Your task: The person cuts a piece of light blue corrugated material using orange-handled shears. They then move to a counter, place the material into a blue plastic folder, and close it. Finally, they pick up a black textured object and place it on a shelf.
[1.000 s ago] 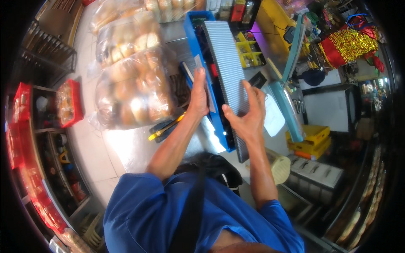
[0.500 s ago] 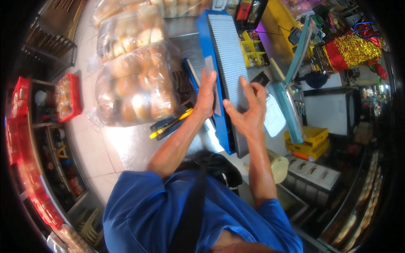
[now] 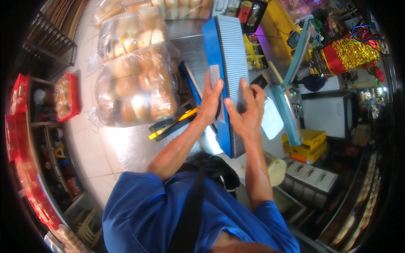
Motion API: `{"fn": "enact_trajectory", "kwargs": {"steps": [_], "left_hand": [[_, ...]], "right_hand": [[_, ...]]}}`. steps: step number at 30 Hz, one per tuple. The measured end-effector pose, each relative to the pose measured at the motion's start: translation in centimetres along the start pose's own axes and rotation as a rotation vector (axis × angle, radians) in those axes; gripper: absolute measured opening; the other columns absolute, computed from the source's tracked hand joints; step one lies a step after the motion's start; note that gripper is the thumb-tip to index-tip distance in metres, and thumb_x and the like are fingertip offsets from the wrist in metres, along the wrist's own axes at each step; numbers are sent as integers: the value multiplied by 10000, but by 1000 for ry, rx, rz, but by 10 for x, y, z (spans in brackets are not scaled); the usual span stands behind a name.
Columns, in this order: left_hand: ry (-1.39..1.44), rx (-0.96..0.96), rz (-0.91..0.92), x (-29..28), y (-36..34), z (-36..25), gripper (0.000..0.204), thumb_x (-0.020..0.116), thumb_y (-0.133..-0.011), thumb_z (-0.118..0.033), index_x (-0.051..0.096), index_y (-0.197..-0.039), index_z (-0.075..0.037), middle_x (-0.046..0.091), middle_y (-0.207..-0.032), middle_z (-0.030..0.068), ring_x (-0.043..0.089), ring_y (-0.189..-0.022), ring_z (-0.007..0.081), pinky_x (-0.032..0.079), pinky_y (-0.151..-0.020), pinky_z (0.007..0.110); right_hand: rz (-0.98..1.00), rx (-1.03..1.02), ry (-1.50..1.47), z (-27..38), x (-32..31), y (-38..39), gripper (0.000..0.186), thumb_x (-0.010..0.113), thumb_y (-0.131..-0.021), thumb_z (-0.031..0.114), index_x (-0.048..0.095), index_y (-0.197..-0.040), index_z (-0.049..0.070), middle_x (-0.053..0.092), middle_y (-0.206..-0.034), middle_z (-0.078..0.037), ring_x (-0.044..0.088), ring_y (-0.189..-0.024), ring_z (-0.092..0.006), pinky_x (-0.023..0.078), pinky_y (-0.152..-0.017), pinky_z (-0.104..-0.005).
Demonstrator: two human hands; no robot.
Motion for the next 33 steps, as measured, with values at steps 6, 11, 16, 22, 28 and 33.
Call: {"fn": "enact_trajectory", "kwargs": {"steps": [6, 11, 16, 22, 28, 33], "left_hand": [[-55, -10, 3, 3, 3, -1, 902, 601, -905, -547, 142, -1529, -85, 411, -1403, 163, 437, -1281, 266, 378, -1081, 410], [-65, -4, -3, 5, 5, -4, 949, 634, -874, -575, 149, -1525, -83, 418, -1395, 167, 436, -1281, 267, 380, -1075, 410], [-60, 23, 0, 4, 4, -2, 932, 656, -871, -543, 173, -1515, -75, 430, -1384, 168, 445, -1272, 259, 389, -1062, 402], [-71, 30, -4, 5, 6, -2, 887, 683, -868, -470, 211, -1493, -55, 473, -1336, 158, 480, -1225, 239, 407, -1034, 374], [0, -8, -45, 5, 0, 3, 839, 650, -896, -440, 204, -1493, -56, 466, -1336, 161, 487, -1221, 248, 421, -1032, 379], [-145, 28, -55, 6, -4, 7, 896, 615, -896, -532, 149, -1509, -75, 436, -1356, 226, 472, -1265, 307, 439, -1035, 410]], "right_hand": [[3, 34, -41, -3, -3, 5, 648, 776, -763, 256, 574, -1329, 14, 469, -1215, -213, 510, -1106, -327, 454, -912, -415], [-46, 8, -101, -4, -4, 8, 639, 785, -749, 240, 589, -1314, 16, 495, -1200, -220, 528, -1093, -329, 469, -890, -408], [-40, 32, -95, -3, -6, 5, 638, 796, -734, 222, 599, -1307, 21, 513, -1217, -219, 550, -1095, -323, 484, -879, -395], [-84, 3, -97, -9, -7, 11, 657, 823, -674, 213, 622, -1257, -14, 529, -1114, -212, 570, -987, -319, 478, -843, -397], [-81, 144, -161, -21, -5, 12, 669, 836, -668, 243, 629, -1259, 10, 549, -1105, -207, 577, -996, -307, 477, -857, -387], [-93, 164, -211, -25, -5, 5, 651, 849, -672, 276, 644, -1235, 21, 556, -1113, -199, 580, -1023, -295, 483, -868, -386]]}}
Point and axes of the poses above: each hand's wrist, its own y-axis away from the middle knuckle, its own x-axis out of the palm, z = x × y, the point moved 5 cm from there along -y, towards the middle knuckle
